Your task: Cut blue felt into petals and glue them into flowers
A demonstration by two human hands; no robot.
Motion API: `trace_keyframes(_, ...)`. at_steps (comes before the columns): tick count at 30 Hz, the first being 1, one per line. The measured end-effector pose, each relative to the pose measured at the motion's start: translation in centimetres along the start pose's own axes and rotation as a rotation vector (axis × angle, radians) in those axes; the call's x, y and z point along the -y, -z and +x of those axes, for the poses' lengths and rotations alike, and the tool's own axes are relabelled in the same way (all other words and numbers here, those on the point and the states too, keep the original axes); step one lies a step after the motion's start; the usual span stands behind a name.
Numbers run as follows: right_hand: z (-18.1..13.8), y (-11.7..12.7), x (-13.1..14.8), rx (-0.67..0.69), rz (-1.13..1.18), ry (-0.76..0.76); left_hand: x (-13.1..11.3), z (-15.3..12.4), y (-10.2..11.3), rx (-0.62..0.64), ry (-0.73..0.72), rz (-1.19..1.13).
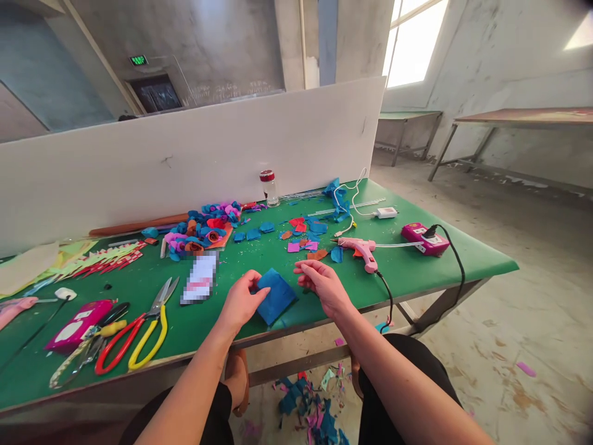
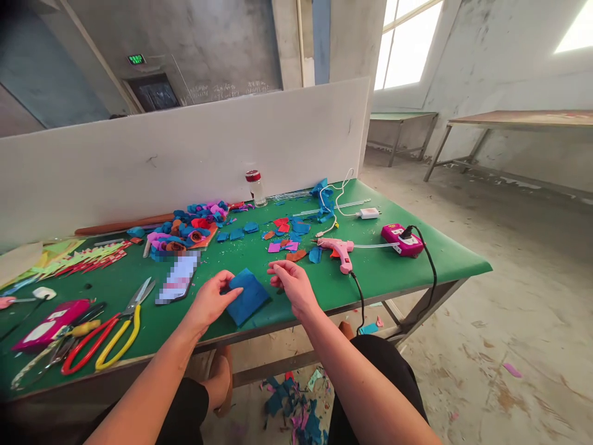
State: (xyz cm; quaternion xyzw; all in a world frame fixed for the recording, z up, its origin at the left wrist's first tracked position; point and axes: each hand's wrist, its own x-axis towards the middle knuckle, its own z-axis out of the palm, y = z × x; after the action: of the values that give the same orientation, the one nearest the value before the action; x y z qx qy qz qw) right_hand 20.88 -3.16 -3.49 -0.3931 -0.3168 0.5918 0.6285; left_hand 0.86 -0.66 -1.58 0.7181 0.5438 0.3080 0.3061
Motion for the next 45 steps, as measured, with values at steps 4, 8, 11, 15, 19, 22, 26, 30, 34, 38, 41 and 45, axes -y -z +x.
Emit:
trace_keyframes(4, -0.8, -1.4, -0.1, 0.038, 0.070, 0.001, -1.0, -0.3, -0.2, -0.198, 0.020, -0.482)
trace_keyframes(8, -1.9, -3.2, -0.4, 0.112, 0.143, -0.006, -1.9, -0.9, -1.7, -0.311, 0.027, -0.541)
trace_keyframes(11, -2.0, -3.6, -0.8, 0.114, 0.243, -0.034, -2.2, -1.2, -2.2, -0.313, -0.013, -0.377)
trace_keyframes(15, -1.4, -3.1, -1.2, 0.121, 0.318, -0.098, -2.5, -1.6, -1.2, -0.536, -0.314, 0.089)
trace_keyframes(19, -1.3, -2.7, -1.4, 0.128, 0.306, -0.143, -2.9, -1.8, -1.0, -0.462, -0.404, 0.309)
trace_keyframes(22, -1.5, -2.8, -1.5, 0.125, 0.288, -0.156, -2.8, -1.9, -1.7, -0.360, -0.284, 0.308)
trace_keyframes(26, -1.7, -3.0, -1.5, 0.116, 0.284, -0.145, -2.5, -1.9, -2.3, -0.281, -0.164, 0.203)
trace_keyframes(30, -1.5, -2.8, -1.5, 0.069, 0.284, -0.149, -2.2, -2.0, -2.2, -0.253, -0.099, 0.088)
trace_keyframes(34, -1.1, -2.3, -1.3, 0.074, 0.296, -0.164, -2.3, -1.9, -1.3, -0.211, -0.074, -0.024)
trace_keyframes(38, -0.8, -1.7, -0.7, 0.092, 0.310, -0.194, -2.7, -2.0, 1.2, -0.081, -0.152, -0.034)
trace_keyframes(41, -0.6, -1.5, -0.4, 0.133, 0.322, -0.244, -3.2, -2.2, 3.4, 0.029, -0.243, 0.043)
trace_keyframes(45, -0.8, -1.4, -0.4, 0.191, 0.301, -0.293, -3.7, -2.4, 4.1, 0.067, -0.211, 0.070)
